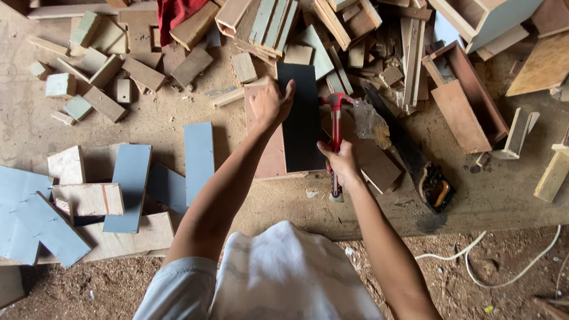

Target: The person hammers nails into small wooden boxes on a cluttered workbench, positioning gray board pieces and wooden panels on the boxes and driving nails with a hammer. They reposition the boxes between nails and at one point use pliers to pull or adjust a nail before resuming hammering.

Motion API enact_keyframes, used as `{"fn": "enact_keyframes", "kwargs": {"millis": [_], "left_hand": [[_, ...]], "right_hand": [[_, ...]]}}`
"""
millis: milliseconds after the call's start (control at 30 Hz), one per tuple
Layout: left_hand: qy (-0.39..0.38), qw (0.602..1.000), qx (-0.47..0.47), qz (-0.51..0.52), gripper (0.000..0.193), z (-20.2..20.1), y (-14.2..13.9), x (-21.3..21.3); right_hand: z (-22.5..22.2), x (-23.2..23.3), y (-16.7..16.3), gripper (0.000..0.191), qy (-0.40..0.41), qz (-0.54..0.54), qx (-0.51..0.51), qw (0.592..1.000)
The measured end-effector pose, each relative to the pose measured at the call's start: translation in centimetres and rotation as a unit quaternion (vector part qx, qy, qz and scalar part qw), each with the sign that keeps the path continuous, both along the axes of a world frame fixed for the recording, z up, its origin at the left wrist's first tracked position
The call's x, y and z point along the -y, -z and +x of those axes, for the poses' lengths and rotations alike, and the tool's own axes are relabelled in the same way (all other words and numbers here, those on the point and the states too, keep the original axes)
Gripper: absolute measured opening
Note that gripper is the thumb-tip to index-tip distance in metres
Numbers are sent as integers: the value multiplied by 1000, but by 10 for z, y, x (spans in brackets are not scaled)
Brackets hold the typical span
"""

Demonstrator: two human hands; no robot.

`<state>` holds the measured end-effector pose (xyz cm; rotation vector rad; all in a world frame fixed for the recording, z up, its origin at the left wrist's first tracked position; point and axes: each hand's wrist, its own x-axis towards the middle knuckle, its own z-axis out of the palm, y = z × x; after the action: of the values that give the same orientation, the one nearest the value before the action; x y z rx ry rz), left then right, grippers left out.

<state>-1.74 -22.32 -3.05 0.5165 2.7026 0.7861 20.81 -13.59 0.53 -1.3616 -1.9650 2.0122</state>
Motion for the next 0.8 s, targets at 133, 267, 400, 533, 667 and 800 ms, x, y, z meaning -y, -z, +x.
{"fn": "enact_keyframes", "kwargs": {"millis": [133, 267, 400, 533, 667, 800], "left_hand": [[-5, 998, -17, -61, 77, 3, 4, -9], [-2, 990, -136, -30, 77, 3, 9, -11], [3, 993, -116, -37, 82, 6, 13, -9], [6, 999, -12, -37, 76, 10, 12, -1], [10, 998, -56, -6, 83, 21, 7, 0], [15, 1000, -18, 9, 87, 27, 2, 0]], "right_hand": [[10, -3, 5, 37, -12, 33, -17, 999], [35, -1, 4, 34, 57, 44, -9, 997], [63, 6, -5, 37, 51, 16, -54, 997], [78, 21, -14, 37, 79, -60, -88, 991], [86, 43, -18, 35, 113, -158, -67, 979], [83, 71, -18, 36, 154, -126, -44, 979]]}}
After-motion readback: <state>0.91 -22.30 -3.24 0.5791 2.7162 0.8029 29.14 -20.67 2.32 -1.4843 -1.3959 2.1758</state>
